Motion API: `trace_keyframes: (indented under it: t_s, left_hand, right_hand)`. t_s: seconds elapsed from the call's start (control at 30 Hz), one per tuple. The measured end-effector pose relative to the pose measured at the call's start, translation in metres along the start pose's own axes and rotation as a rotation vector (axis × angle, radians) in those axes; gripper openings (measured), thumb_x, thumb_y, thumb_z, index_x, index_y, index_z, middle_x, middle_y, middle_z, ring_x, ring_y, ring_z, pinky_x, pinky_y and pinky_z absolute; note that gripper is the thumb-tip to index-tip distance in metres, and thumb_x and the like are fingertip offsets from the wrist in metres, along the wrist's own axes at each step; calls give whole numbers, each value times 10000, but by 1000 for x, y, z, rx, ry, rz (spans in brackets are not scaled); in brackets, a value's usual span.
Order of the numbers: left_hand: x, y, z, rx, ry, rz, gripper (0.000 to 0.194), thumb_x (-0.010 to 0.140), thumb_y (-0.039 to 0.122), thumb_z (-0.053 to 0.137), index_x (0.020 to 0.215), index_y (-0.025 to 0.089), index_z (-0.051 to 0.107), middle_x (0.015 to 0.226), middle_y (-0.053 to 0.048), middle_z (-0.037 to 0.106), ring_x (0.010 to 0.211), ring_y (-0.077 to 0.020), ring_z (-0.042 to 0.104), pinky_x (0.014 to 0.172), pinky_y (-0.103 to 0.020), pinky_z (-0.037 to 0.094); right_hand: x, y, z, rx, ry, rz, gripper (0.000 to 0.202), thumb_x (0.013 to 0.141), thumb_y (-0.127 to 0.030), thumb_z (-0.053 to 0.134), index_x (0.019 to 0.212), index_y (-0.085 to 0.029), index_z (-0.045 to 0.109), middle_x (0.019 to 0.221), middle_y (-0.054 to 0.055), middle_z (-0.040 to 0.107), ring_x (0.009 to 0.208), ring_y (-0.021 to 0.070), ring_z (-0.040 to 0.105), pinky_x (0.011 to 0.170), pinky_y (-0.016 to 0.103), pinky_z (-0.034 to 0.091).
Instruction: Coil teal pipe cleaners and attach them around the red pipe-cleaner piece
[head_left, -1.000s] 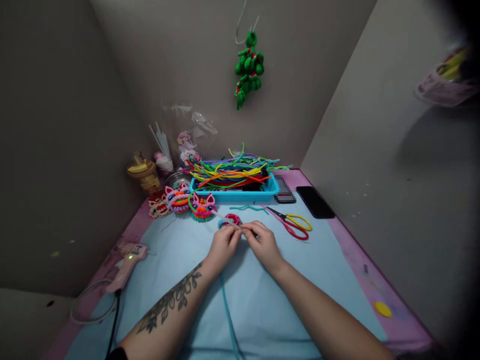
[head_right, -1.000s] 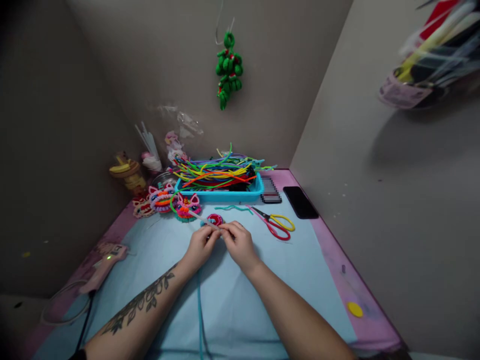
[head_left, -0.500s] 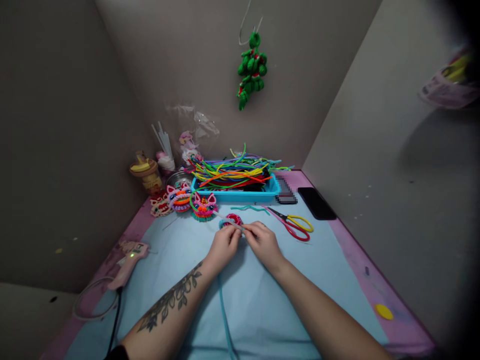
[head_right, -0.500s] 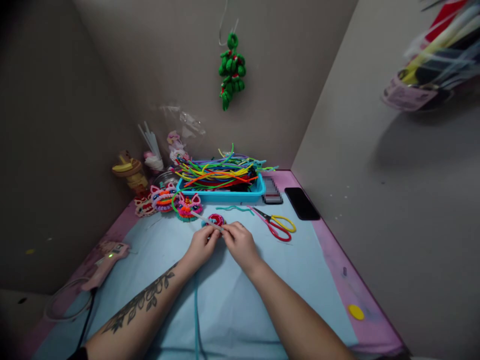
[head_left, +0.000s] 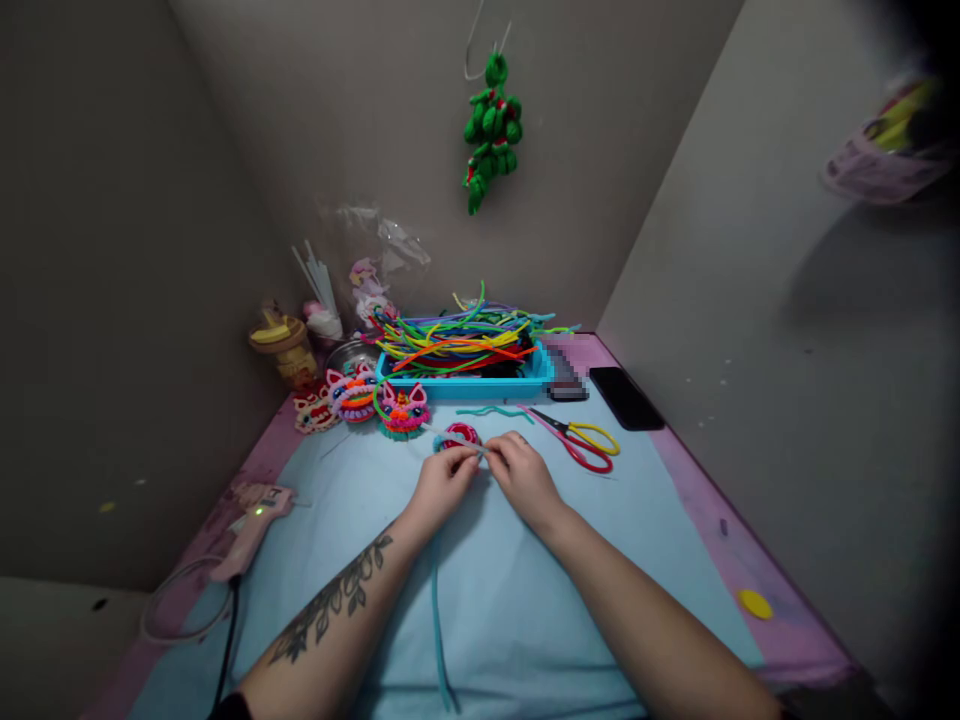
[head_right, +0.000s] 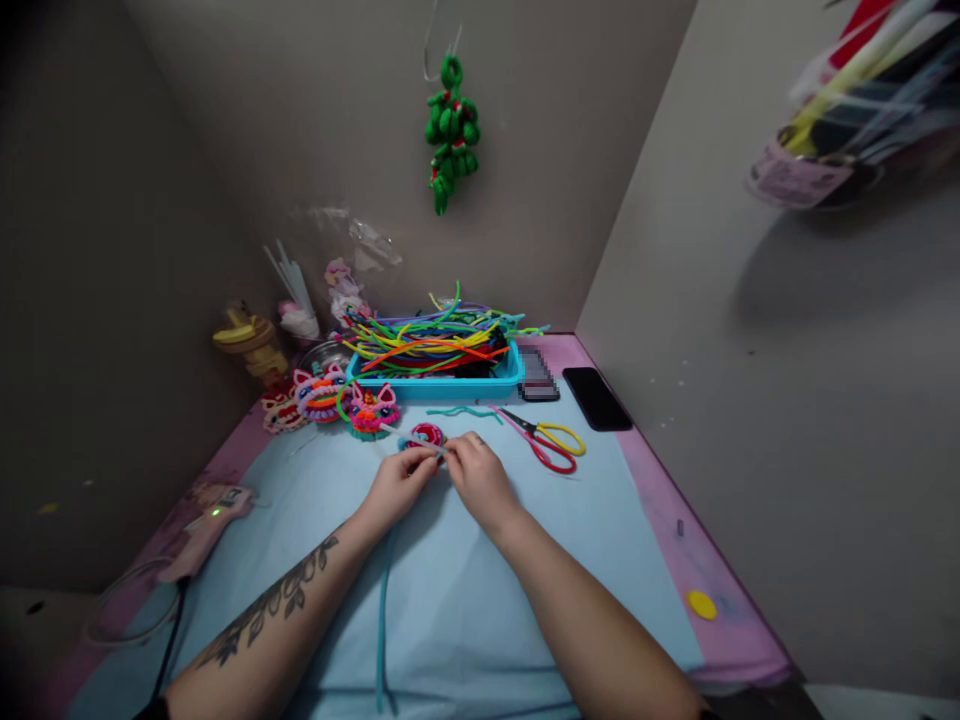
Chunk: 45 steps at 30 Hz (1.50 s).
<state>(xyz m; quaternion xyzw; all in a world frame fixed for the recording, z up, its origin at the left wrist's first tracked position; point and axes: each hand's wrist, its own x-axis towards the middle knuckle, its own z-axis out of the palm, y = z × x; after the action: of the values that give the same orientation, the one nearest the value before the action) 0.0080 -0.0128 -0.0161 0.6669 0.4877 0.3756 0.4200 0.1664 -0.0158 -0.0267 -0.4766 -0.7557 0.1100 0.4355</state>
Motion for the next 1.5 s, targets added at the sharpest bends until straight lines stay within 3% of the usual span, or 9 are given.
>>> trace_keyframes:
  t_s: [0.37, 0.57, 0.77, 1.13, 1.27, 1.37, 1.5]
  left_hand:
    - [-1, 5, 3, -277, -35, -145, 271, 744, 383, 608, 790, 124, 672, 603, -2, 587, 476, -87, 450, 483, -217, 356]
    - [-2, 2, 5, -348, -32, -208, 384, 713, 499, 626, 690, 117, 656, 457, 43, 459, 405, -66, 363, 427, -208, 269]
    - [-3, 4, 6, -362, -45, -207, 434, 695, 513, 654, 809, 97, 696, 477, 35, 478, 408, -65, 364, 417, -208, 264]
    - [-2, 8, 7, -217, 80, -111, 351, 795, 439, 575, 818, 103, 678, 552, 8, 565, 501, -106, 486, 471, -212, 345]
    - [0, 3, 5, -172, 91, -5, 280, 806, 371, 570, 818, 117, 685, 786, -67, 696, 709, -173, 621, 625, -262, 467]
    - [0, 1, 1, -107, 117, 87, 232, 813, 330, 567, 814, 134, 693, 908, -99, 711, 839, -204, 645, 742, -309, 499]
    - [0, 4, -8, 24, 79, 256, 190, 824, 289, 561, 837, 166, 705, 891, -96, 723, 864, -210, 646, 803, -346, 501]
  right_hand:
    - [0, 0, 0, -4, 10, 7, 110, 838, -121, 511, 862, -195, 588, 832, 56, 594, 815, 204, 573, 729, 316, 465]
    - [2, -3, -2, 120, 41, 104, 111, 787, -101, 547, 807, -196, 601, 792, 33, 591, 776, 181, 575, 702, 294, 454]
    - [3, -5, -2, 179, 62, 201, 104, 740, -119, 574, 677, -199, 558, 724, 7, 546, 714, 168, 548, 646, 282, 431]
    - [0, -16, 3, 136, 106, 100, 113, 760, -93, 512, 743, -203, 529, 748, 12, 505, 728, 164, 514, 675, 280, 421]
    - [2, -14, 2, 244, 77, 100, 123, 750, -121, 520, 834, -198, 569, 787, 25, 549, 730, 160, 528, 663, 272, 441]
    - [3, -13, 0, 410, 31, 206, 38, 780, -215, 543, 809, -197, 558, 737, 13, 567, 679, 151, 543, 632, 267, 447]
    - [5, -9, -4, 629, -112, 405, 200, 822, -378, 531, 747, -193, 549, 602, -19, 557, 574, 131, 538, 573, 253, 433]
